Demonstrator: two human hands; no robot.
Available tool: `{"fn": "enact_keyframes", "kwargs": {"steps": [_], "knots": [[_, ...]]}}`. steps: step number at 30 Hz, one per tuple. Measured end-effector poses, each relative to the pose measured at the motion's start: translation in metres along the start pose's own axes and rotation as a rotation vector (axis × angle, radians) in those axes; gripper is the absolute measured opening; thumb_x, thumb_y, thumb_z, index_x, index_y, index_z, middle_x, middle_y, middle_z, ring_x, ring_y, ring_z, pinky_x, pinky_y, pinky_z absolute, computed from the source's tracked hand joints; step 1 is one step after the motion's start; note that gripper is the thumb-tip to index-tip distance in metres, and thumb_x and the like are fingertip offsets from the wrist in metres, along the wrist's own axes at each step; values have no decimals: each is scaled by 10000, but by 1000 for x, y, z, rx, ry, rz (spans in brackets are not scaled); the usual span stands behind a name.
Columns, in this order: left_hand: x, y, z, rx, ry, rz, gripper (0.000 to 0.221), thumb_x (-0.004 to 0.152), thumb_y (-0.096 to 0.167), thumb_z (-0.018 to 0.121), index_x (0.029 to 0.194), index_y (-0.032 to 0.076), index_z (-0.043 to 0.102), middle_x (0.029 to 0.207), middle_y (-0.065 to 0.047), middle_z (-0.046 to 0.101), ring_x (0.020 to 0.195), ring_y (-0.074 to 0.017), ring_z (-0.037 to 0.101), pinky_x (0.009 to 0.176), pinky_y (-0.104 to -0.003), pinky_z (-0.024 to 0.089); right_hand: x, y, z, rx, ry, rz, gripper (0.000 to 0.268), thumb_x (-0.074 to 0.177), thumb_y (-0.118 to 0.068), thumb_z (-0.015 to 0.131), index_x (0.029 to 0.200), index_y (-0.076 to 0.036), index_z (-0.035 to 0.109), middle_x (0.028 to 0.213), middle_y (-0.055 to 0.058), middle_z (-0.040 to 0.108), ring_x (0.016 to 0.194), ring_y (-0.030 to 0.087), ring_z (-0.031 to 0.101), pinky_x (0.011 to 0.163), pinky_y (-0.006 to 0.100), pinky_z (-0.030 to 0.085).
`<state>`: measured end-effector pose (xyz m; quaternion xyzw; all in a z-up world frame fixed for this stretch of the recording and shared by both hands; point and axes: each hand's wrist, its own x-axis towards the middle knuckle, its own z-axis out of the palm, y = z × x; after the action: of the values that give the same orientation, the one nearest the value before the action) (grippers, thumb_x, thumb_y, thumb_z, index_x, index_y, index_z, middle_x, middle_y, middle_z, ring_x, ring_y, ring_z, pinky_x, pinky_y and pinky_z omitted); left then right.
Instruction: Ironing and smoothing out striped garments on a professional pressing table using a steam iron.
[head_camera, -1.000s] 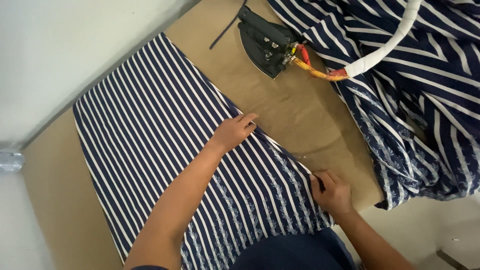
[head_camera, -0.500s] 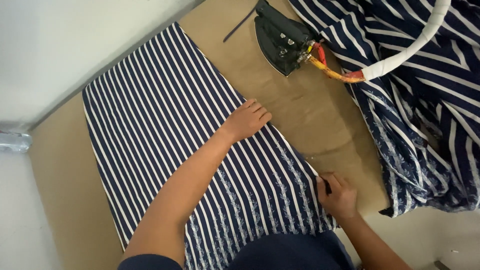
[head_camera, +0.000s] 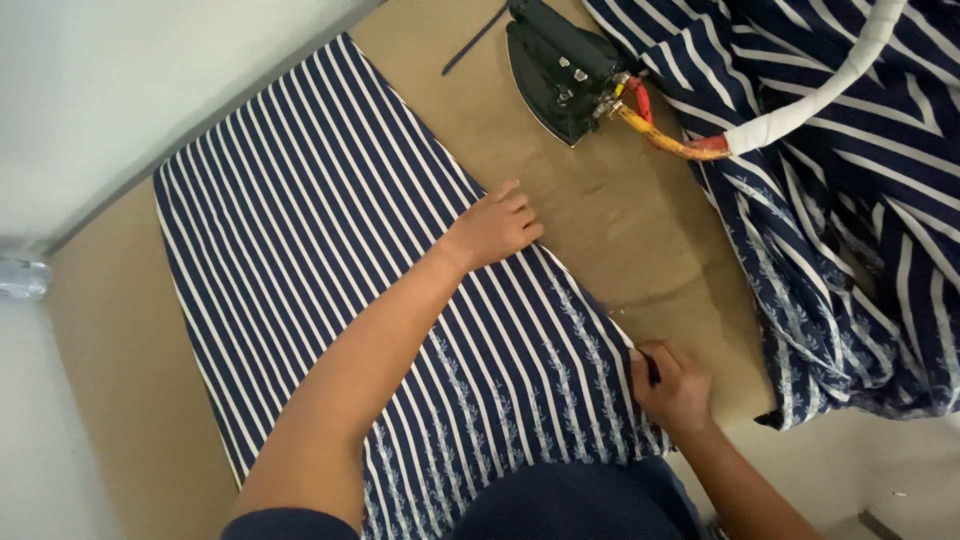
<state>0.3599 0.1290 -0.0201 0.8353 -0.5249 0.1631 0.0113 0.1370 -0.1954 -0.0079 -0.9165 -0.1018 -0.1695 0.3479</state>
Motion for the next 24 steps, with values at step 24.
{"fn": "enact_keyframes", "kwargs": {"steps": [24], "knots": [[-11,31,-11,-126,-93,-283,88,979,182,700,950,99,697,949,-87,653,875,-259,665,765,-388,553,-9,11,4,-3,-28,18,198,947,-207,756,788,-104,700,622,31,573,591,224,639,496,280,517]]}}
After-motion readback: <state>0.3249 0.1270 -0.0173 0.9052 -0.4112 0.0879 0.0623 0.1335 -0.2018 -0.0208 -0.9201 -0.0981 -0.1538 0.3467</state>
